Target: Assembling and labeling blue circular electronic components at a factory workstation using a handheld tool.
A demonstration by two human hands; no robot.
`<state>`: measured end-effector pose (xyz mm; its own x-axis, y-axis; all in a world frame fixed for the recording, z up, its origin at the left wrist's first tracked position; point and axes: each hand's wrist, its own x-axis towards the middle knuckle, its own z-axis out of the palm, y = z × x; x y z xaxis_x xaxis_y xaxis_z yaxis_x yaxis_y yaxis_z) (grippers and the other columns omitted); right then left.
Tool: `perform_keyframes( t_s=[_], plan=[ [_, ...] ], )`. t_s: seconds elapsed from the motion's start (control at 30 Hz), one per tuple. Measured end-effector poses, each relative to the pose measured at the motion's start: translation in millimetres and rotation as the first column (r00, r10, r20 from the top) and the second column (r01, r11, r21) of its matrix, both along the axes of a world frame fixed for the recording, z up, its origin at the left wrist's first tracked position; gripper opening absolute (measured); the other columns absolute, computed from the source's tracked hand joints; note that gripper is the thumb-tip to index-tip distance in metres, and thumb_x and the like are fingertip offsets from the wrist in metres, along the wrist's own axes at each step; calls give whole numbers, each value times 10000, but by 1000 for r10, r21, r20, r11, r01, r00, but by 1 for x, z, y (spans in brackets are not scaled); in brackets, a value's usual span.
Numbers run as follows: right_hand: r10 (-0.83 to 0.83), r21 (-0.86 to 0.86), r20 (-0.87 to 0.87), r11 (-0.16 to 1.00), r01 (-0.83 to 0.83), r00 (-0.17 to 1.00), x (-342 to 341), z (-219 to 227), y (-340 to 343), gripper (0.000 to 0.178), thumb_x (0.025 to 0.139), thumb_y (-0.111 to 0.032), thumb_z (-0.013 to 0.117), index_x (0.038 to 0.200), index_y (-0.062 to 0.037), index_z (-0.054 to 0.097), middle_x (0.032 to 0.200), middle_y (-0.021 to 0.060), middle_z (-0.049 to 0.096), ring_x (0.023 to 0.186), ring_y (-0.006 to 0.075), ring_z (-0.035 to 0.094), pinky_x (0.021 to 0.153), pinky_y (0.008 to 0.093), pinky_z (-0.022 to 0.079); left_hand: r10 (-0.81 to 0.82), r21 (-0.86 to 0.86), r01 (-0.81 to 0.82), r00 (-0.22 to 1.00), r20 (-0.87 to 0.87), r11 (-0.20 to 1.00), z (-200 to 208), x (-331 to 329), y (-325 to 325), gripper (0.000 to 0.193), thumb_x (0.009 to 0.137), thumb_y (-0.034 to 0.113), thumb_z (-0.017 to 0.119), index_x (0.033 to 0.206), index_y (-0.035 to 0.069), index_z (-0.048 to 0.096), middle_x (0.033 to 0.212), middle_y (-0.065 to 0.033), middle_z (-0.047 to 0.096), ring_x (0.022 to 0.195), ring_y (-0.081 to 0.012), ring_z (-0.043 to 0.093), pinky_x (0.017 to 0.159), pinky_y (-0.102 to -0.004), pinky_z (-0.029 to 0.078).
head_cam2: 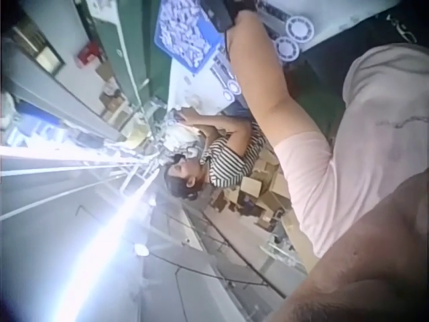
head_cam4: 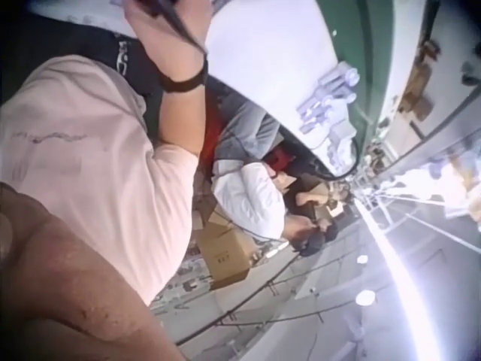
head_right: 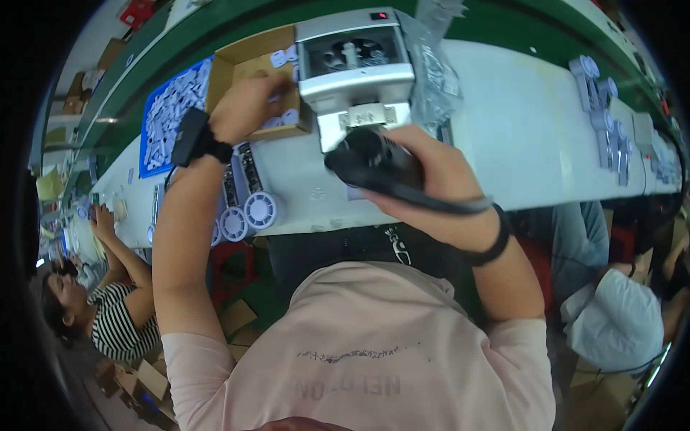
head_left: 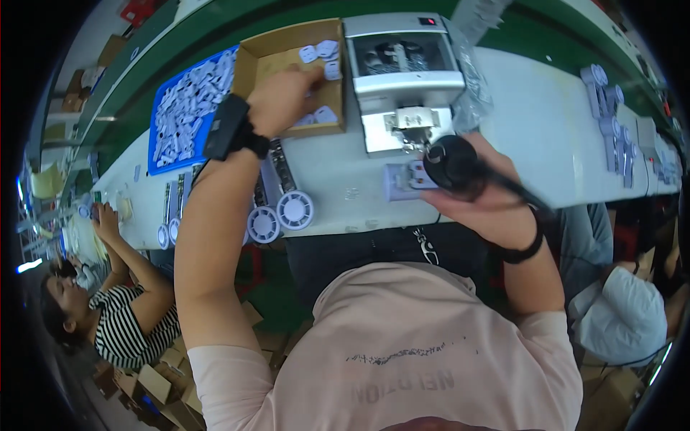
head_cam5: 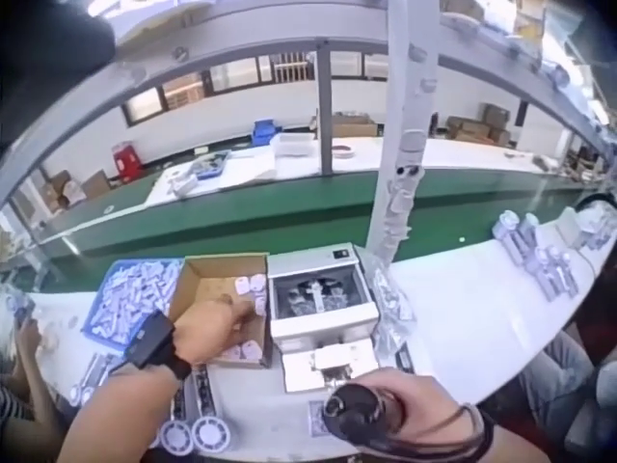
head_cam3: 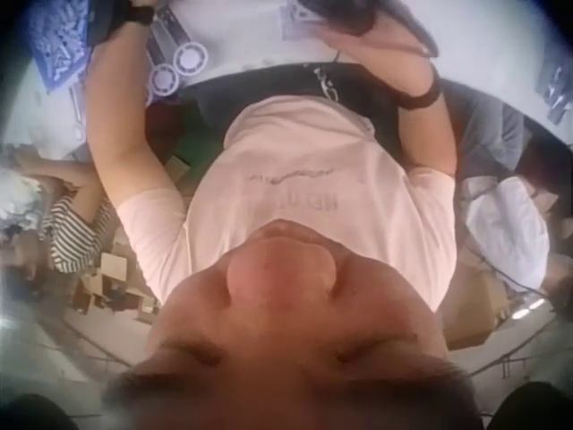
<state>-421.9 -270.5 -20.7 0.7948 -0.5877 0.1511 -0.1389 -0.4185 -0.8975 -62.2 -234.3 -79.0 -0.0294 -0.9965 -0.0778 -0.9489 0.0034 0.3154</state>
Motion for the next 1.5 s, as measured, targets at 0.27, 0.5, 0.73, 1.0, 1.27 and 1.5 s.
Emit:
perform_keyframes(
  t_s=[0.27,0.5,0.73,1.0,1.27,1.5],
  plan=[
    [-75,370,-9,926,73,997,15,-7,3,575,758,-22,878,1275,-34,627,1107,47,707,996,121,653,890,304,544,165,67,-171,983,80,983,7,16,11,358,883,59,685,1241,59,677,1140,-207,712,1056,-412,685,927,-467,550],
    [-24,382,17,924,16,1000,9,-1,-6,626,748,-77,900,1303,-23,616,1116,42,703,1024,130,652,905,300,534,381,-160,-465,844,-378,871,49,-14,53,329,920,-29,665,1247,-4,668,1134,-178,740,1002,-268,740,903,-357,574],
    [74,533,-19,844,-53,997,11,-7,-13,658,732,-100,910,1313,-15,611,1138,57,693,1056,125,640,926,304,528,-26,-545,-155,950,-310,824,78,-157,98,327,769,-118,736,1075,-2,722,1103,-126,733,1015,-326,699,895,-415,553],
    [61,421,102,902,-98,993,11,-14,-7,640,739,-53,881,1315,-20,603,1160,53,696,1075,137,651,951,311,527,-129,-499,23,975,-180,866,76,-168,93,379,766,-27,757,1130,78,763,1140,-104,704,1102,-336,647,939,-420,513],
    [15,435,96,899,-55,995,6,-18,0,553,751,-24,846,1257,-28,622,1160,55,704,1027,131,660,917,310,532,-228,-519,63,938,-262,853,60,-171,95,413,744,24,784,1149,100,783,1204,-95,675,1086,-324,634,928,-424,505],
    [72,545,32,835,-78,997,-2,-12,1,525,780,-119,840,1240,-31,601,1058,62,691,907,150,647,823,304,532,-344,-497,33,762,-549,867,32,-158,95,352,811,48,808,1149,146,794,1194,-128,665,1086,-325,633,910,-415,524]
  ],
)
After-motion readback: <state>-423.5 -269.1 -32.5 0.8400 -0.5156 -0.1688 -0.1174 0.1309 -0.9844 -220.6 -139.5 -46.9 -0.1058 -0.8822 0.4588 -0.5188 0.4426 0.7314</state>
